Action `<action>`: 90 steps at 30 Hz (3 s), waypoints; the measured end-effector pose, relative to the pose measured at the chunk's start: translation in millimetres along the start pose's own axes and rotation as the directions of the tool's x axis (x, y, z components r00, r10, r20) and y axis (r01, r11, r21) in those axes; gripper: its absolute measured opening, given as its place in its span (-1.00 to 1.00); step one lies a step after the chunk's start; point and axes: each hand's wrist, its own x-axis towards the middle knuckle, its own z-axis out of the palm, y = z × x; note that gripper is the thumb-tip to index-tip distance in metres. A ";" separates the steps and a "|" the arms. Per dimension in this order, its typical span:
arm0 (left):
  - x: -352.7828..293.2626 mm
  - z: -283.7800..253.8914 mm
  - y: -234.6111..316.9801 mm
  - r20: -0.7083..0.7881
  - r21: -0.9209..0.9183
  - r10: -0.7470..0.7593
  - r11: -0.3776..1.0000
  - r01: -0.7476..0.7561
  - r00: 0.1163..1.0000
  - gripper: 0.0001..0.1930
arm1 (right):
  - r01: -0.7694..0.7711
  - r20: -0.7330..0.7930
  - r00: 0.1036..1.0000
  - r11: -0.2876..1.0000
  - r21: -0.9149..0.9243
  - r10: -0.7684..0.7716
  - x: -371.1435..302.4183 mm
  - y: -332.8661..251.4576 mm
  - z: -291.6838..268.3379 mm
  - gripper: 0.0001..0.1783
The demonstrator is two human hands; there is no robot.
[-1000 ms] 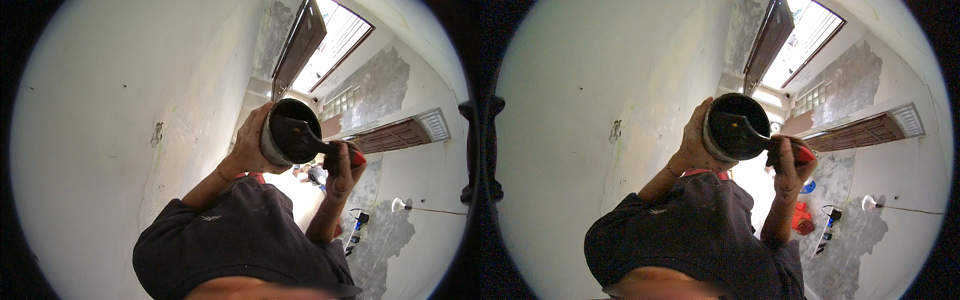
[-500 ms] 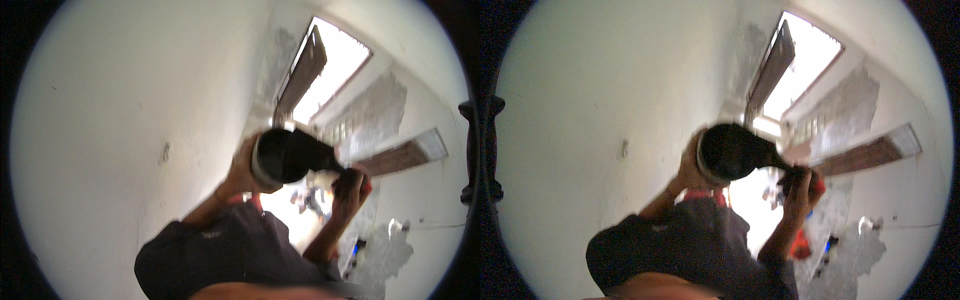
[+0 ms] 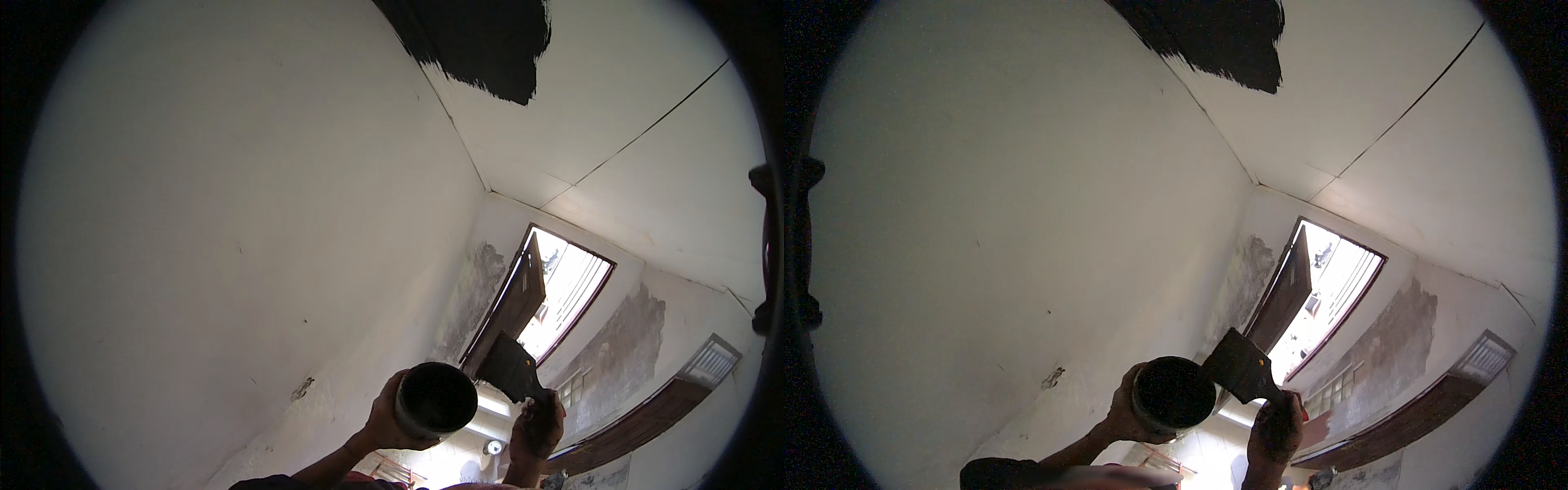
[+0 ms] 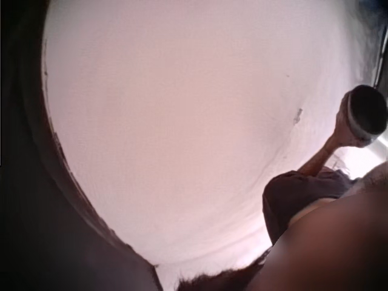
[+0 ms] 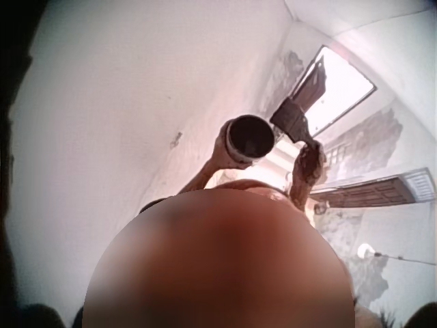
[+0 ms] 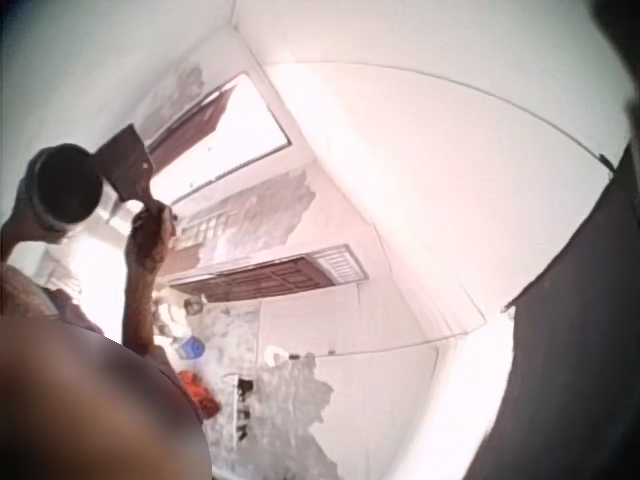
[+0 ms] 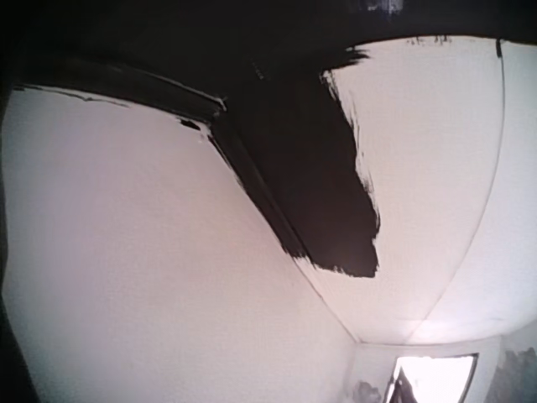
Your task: The person paints a white ceiling with black paint using a brush and a small container. They repeatedly dip the brush into the container and apply paint to the ceiling in broad strokes, gradually covering more area.
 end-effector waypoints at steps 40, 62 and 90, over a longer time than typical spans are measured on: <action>-71.6 -37.4 -22.3 -0.249 0.121 -0.024 0.991 0.055 0.968 0.34 | 0.564 0.963 0.160 -0.821 0.090 0.216 405.4 12.2 330.1 -0.65; -66.2 -40.7 -30.2 -0.295 0.093 0.027 0.996 0.001 0.955 0.33 | 0.357 0.978 -0.165 -0.917 0.177 0.124 350.0 -51.8 308.9 -0.77; -54.6 -34.5 -22.2 -0.227 -0.017 0.027 0.999 -0.032 0.974 0.32 | 0.311 0.954 -0.179 -0.906 0.287 0.241 366.2 -64.6 292.5 -0.60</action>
